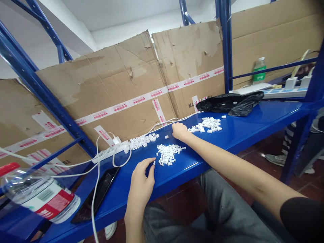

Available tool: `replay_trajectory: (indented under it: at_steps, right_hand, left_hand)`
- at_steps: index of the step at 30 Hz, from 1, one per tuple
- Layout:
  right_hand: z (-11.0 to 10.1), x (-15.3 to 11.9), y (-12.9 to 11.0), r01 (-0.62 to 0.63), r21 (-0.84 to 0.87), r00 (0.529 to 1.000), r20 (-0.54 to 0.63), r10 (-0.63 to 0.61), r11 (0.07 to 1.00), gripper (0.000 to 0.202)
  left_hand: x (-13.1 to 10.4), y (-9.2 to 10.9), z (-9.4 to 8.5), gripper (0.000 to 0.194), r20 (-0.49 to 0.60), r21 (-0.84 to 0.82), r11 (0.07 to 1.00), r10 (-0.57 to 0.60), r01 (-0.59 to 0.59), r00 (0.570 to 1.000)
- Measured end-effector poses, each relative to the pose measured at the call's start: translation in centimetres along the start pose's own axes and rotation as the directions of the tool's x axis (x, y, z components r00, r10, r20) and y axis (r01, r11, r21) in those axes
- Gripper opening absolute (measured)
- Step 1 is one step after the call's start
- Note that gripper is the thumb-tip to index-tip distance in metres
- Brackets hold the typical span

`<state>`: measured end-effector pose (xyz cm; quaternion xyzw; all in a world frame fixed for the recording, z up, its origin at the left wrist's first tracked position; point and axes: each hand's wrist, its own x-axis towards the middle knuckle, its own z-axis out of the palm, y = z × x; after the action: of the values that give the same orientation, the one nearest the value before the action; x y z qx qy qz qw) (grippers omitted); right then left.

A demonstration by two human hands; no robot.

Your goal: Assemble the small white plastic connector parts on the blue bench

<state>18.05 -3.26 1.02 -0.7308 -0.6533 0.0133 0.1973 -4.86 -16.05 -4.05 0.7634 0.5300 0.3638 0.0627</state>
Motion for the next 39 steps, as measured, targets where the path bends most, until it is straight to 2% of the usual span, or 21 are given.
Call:
replay_trajectory:
  at_steps: [7, 14, 18, 21, 24, 26, 29, 33, 37, 39]
  right_hand:
    - [-0.9, -0.8, 0.0, 0.046, 0.013, 0.997, 0.060, -0.046, 0.999, 0.041]
    - [-0.3, -0.5, -0.3, 0.206, 0.071, 0.975, 0.071, -0.211, 0.976, 0.034]
    - [-0.2, -0.3, -0.5, 0.291, 0.126, 0.953, 0.054, -0.300, 0.948, 0.030]
    - [-0.2, -0.4, -0.4, 0.241, 0.110, 0.968, 0.040, -0.247, 0.964, 0.029]
    - [-0.1, -0.4, 0.0, 0.170, 0.069, 0.985, 0.018, -0.171, 0.983, 0.030]
    - [0.1, -0.3, 0.2, 0.179, 0.054, 0.984, 0.000, -0.179, 0.982, 0.031]
    - [0.6, -0.2, 0.1, 0.247, 0.055, 0.969, -0.013, -0.247, 0.967, 0.031]
    - [1.4, 0.1, -0.3, 0.329, 0.073, 0.943, 0.026, -0.332, 0.942, 0.027]
    - [1.5, 0.4, -0.4, 0.390, 0.104, 0.919, 0.021, -0.394, 0.915, 0.010]
    - [1.2, 0.4, -0.6, 0.423, 0.127, 0.906, -0.022, -0.424, 0.897, 0.010]
  left_hand:
    - [0.1, 0.0, -0.1, 0.032, 0.015, 0.007, 0.999, 0.041, -0.041, 0.999]
    - [0.5, -0.1, -0.1, 0.028, -0.082, -0.058, 0.996, -0.073, 0.068, 0.994]
    - [0.4, -0.3, 0.1, 0.031, -0.166, 0.042, 0.991, -0.121, 0.130, 0.979]
    - [0.3, -0.4, 0.1, 0.029, -0.186, 0.113, 0.981, -0.134, 0.156, 0.973]
    - [0.2, -0.4, 0.0, 0.027, -0.192, 0.109, 0.984, -0.118, 0.140, 0.974]
    - [0.2, -0.3, -0.1, 0.024, -0.200, 0.088, 0.988, -0.109, 0.128, 0.974]
    - [0.3, -0.1, -0.2, 0.024, -0.184, 0.011, 0.987, -0.156, 0.160, 0.970]
    - [0.4, 0.1, -0.6, 0.029, -0.147, -0.282, 0.934, -0.270, 0.221, 0.952]
    - [0.2, 0.4, -1.0, 0.036, -0.188, -0.448, 0.865, -0.340, 0.228, 0.921]
    - [0.2, 0.5, -1.0, 0.037, -0.215, -0.493, 0.841, -0.368, 0.225, 0.905]
